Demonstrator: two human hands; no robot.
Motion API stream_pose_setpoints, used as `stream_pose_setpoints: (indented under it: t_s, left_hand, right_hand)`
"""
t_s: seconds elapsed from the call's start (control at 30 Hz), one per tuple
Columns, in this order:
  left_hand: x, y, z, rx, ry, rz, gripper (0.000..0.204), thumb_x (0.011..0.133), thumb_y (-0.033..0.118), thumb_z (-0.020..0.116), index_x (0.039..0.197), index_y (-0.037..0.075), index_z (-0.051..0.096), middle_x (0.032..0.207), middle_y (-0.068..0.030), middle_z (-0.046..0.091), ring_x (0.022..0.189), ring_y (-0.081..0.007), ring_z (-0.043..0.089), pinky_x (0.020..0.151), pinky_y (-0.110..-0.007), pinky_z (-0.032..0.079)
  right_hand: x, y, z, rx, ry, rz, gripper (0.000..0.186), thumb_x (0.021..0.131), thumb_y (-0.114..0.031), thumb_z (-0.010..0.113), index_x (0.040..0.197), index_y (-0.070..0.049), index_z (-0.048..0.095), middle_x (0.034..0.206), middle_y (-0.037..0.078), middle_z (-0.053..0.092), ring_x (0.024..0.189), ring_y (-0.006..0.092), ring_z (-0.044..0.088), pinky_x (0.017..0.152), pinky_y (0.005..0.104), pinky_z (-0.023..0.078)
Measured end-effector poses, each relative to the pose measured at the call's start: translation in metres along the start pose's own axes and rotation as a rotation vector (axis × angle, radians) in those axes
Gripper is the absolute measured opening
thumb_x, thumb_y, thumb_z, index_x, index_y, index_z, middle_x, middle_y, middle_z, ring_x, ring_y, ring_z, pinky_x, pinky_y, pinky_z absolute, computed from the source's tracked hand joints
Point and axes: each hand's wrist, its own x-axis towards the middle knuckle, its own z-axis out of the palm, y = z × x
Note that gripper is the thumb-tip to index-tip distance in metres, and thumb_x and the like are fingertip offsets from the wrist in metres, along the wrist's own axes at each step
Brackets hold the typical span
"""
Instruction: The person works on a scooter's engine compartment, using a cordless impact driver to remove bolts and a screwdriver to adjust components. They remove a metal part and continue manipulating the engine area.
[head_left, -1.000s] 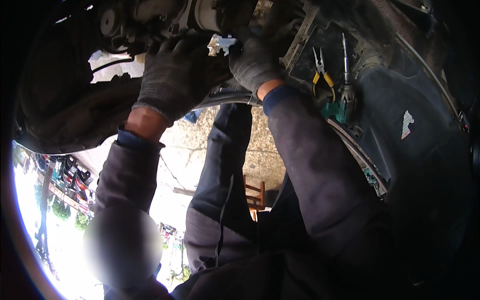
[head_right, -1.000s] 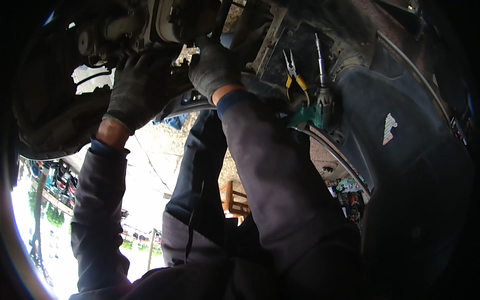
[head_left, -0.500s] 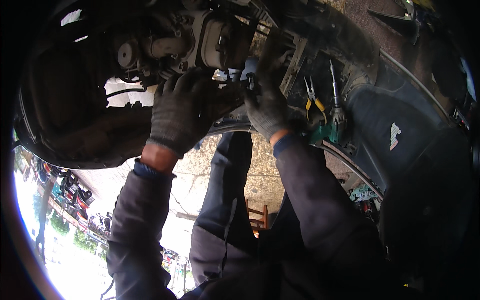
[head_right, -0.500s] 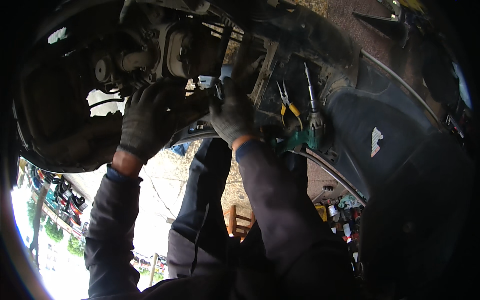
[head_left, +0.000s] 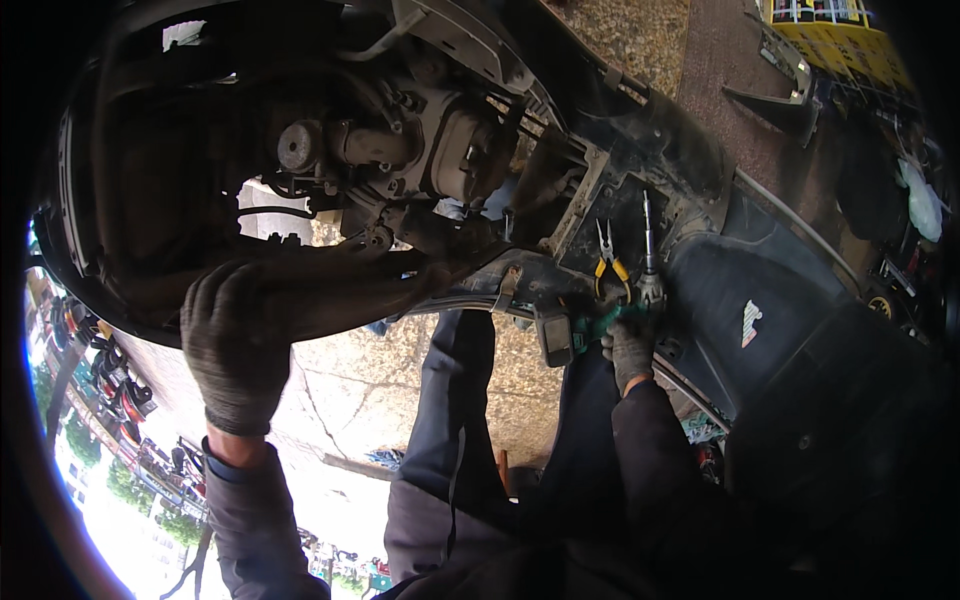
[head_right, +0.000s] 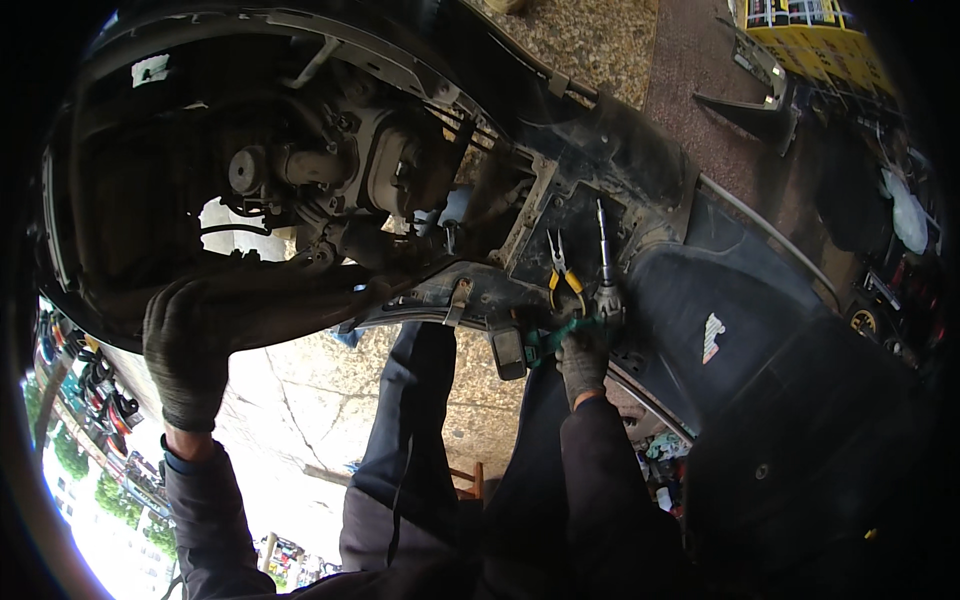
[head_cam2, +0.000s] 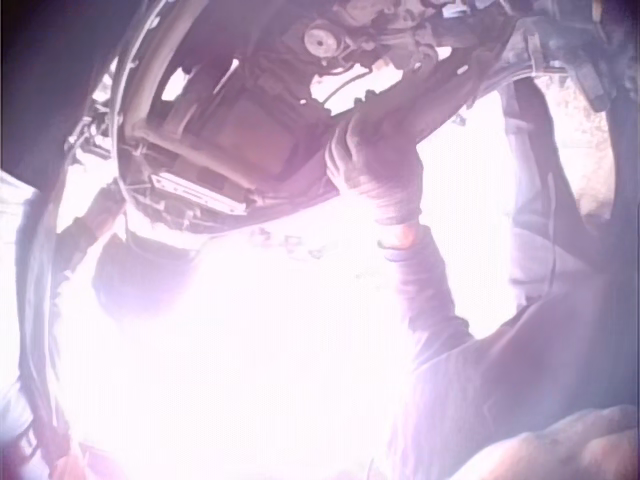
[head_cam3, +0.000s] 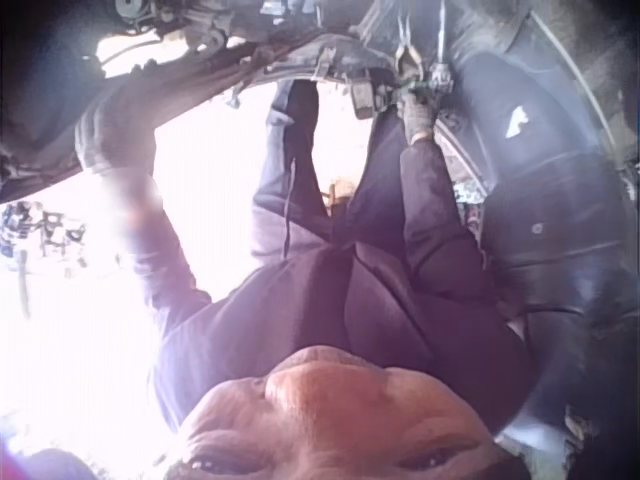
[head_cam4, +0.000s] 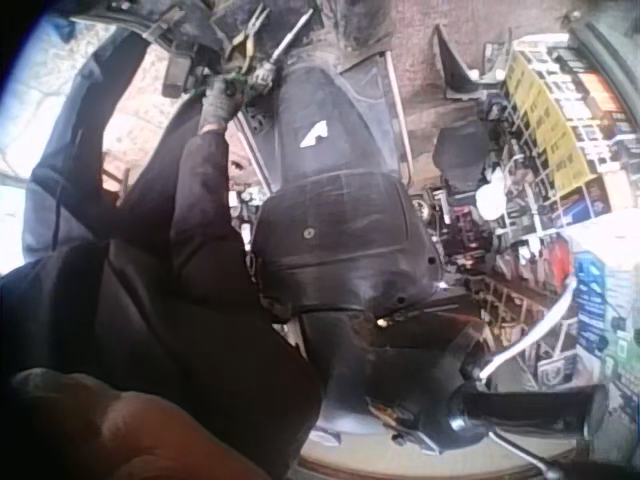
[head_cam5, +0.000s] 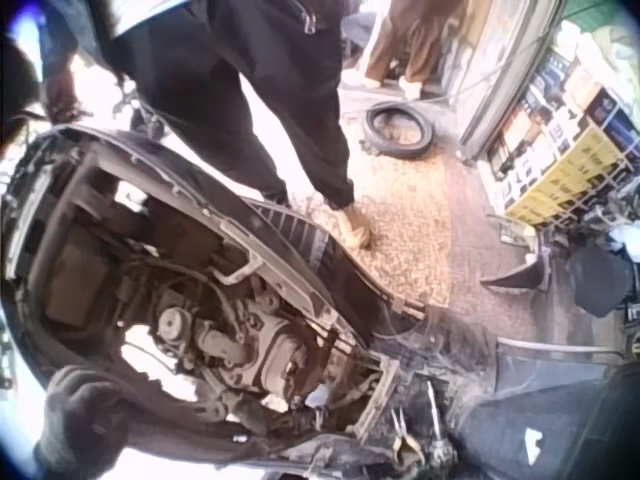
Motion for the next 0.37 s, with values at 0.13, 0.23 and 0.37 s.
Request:
stream_pose_setpoints:
  t_s: [0.13, 0.23, 0.37]
  left_hand:
    - [-0.003, -0.04, -0.01, 0.141, 0.123, 0.07, 0.024, 0.083, 0.015, 0.066, 0.105, 0.004, 0.063, 0.103, -0.0139, 0.064, 0.101, -0.0348, 0.059, 0.091, -0.044, 0.046]
    - [-0.003, -0.058, -0.006, 0.196, 0.189, 0.085, 0.022, 0.082, 0.016, 0.065, 0.101, 0.005, 0.063, 0.1, -0.0145, 0.064, 0.097, -0.0342, 0.06, 0.085, -0.043, 0.049]
    - [-0.01, -0.07, 0.005, 0.13, 0.187, 0.039, 0.023, 0.079, 0.02, 0.068, 0.098, 0.008, 0.064, 0.098, -0.0131, 0.065, 0.092, -0.0338, 0.062, 0.082, -0.043, 0.05]
  right_hand:
    - [-0.002, 0.002, 0.001, -0.102, 0.091, 0.146, 0.011, 0.08, -0.008, 0.064, 0.084, -0.013, 0.055, 0.069, -0.001, 0.052, 0.052, 0.0128, 0.054, 0.043, 0.028, 0.041]
    - [-0.003, 0.001, 0.01, -0.12, 0.105, 0.169, 0.007, 0.082, -0.012, 0.063, 0.084, -0.012, 0.056, 0.068, 0.0, 0.054, 0.052, 0.0142, 0.055, 0.041, 0.0305, 0.043]
    - [-0.005, 0.0, 0.028, -0.246, 0.085, 0.114, 0.012, 0.088, -0.021, 0.062, 0.092, -0.01, 0.059, 0.071, 0.002, 0.059, 0.051, 0.018, 0.058, 0.042, 0.0316, 0.047]
